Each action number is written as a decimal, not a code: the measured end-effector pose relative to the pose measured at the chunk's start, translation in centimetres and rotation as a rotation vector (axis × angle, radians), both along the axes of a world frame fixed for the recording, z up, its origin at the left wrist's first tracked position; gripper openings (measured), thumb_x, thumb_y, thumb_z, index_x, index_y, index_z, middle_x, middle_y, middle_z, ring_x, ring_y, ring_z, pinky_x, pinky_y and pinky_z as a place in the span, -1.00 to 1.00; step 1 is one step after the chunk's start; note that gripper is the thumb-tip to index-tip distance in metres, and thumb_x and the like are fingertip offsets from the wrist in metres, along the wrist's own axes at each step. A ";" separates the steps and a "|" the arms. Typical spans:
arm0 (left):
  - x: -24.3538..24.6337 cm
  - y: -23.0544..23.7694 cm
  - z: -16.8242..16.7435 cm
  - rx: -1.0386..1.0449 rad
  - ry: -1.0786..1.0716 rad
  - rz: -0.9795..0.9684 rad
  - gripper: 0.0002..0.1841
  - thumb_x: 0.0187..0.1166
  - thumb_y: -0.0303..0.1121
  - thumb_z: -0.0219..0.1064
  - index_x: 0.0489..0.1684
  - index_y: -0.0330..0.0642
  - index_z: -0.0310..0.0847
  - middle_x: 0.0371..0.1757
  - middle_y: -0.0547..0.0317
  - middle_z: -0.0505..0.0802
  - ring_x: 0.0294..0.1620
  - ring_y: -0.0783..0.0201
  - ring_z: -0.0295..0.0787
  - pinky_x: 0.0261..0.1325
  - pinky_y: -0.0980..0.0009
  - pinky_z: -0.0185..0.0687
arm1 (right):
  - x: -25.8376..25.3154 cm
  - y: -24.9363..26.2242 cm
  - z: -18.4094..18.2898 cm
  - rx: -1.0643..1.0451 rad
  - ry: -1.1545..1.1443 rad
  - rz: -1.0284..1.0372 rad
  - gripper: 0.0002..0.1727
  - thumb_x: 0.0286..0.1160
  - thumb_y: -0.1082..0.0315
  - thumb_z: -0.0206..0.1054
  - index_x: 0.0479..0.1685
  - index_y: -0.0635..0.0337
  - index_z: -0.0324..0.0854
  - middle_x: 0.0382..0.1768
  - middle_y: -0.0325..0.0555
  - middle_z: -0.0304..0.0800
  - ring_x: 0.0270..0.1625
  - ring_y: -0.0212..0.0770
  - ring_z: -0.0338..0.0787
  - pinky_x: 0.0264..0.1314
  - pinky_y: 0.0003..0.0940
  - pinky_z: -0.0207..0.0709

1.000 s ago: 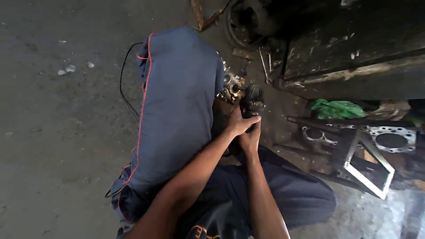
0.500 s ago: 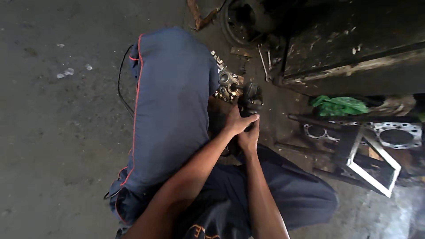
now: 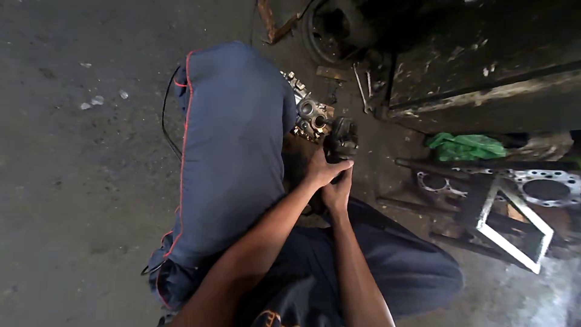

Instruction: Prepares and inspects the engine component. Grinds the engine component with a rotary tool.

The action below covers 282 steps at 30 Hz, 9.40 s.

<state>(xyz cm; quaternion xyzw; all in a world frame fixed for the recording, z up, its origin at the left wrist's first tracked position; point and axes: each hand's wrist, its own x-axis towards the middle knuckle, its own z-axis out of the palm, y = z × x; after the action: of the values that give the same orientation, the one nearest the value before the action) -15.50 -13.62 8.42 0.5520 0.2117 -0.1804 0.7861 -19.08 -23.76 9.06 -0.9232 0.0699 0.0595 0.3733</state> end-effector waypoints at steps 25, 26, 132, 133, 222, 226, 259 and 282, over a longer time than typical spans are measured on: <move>-1.5 -0.1 -0.4 -0.137 0.103 0.327 -0.45 0.37 -0.41 0.63 0.32 -0.35 0.55 -0.04 -0.14 0.88 -0.06 0.08 0.90 0.08 0.12 0.86 | 0.8 -0.1 3.4 -0.171 0.493 0.173 0.19 0.07 0.06 0.67 0.89 -0.33 0.03 0.23 0.04 0.81 0.22 0.11 0.82 0.28 0.20 0.65; -1.6 -0.2 -0.4 -0.141 0.098 0.329 -0.45 0.36 -0.41 0.63 0.33 -0.35 0.54 -0.03 -0.15 0.88 -0.05 0.08 0.89 0.09 0.11 0.86 | 0.7 -0.1 3.4 -0.180 0.489 0.156 0.16 0.08 0.05 0.67 0.87 -0.34 0.07 0.24 0.03 0.81 0.23 0.11 0.82 0.28 0.20 0.65; -0.7 0.2 1.1 -0.149 0.093 0.270 -0.45 0.49 -0.17 0.56 0.37 -0.25 0.55 -0.03 -0.12 0.89 -0.06 0.10 0.90 0.07 0.13 0.85 | 1.8 1.3 6.8 -0.278 0.550 0.142 0.13 0.31 0.01 0.55 0.93 -0.46 -0.13 0.24 0.09 0.78 0.12 0.18 0.84 0.13 0.20 0.67; -0.7 0.2 1.1 -0.146 0.093 0.272 -0.45 0.48 -0.17 0.56 0.36 -0.25 0.54 -0.03 -0.12 0.89 -0.07 0.10 0.90 0.07 0.14 0.86 | 1.8 1.3 6.8 -0.279 0.550 0.141 0.13 0.31 0.01 0.55 0.93 -0.47 -0.14 0.24 0.09 0.78 0.11 0.17 0.84 0.13 0.20 0.67; 1.0 -1.3 -3.6 -0.083 0.094 0.245 -0.45 0.41 -0.25 0.61 0.35 -0.27 0.58 0.00 -0.07 0.88 -0.02 0.15 0.88 0.13 0.16 0.82 | 3.2 0.1 1.9 -0.303 0.584 0.102 0.07 0.37 -0.01 0.53 0.93 -0.39 -0.06 0.42 0.05 0.69 0.21 0.16 0.82 0.23 0.22 0.64; 1.3 -1.4 -3.7 -0.074 0.112 0.248 -0.45 0.41 -0.27 0.62 0.34 -0.28 0.57 0.00 -0.07 0.88 -0.02 0.15 0.88 0.12 0.17 0.83 | 3.5 0.0 1.9 -0.299 0.598 0.109 0.07 0.37 0.00 0.53 0.93 -0.38 -0.07 0.43 0.06 0.67 0.22 0.16 0.81 0.23 0.21 0.64; 1.9 -1.3 0.2 0.128 0.015 -0.098 -0.01 0.37 0.01 0.65 0.75 -0.22 0.14 0.31 -0.10 0.79 0.34 0.16 0.78 0.47 0.10 0.69 | 2.9 -2.9 3.0 0.277 0.376 -0.050 0.09 -0.05 0.06 0.74 0.68 0.13 0.30 0.26 -0.07 0.75 0.21 -0.36 0.79 0.30 -0.31 0.71; 1.0 -1.4 2.6 0.068 0.033 0.000 -0.20 0.22 -0.15 0.75 0.50 -0.16 0.48 0.13 0.05 0.87 0.16 0.26 0.86 0.31 0.19 0.81 | 1.1 -2.1 4.7 0.418 0.289 -0.079 0.00 0.00 0.06 0.71 0.59 0.19 0.37 0.14 -0.20 0.81 0.13 -0.45 0.82 0.20 -0.48 0.75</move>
<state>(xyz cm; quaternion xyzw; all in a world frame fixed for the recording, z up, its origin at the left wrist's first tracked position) -14.53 -15.02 11.05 0.5754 0.2304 -0.1822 0.7634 -18.01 -25.85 13.77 -0.8044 0.1447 0.1896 0.5440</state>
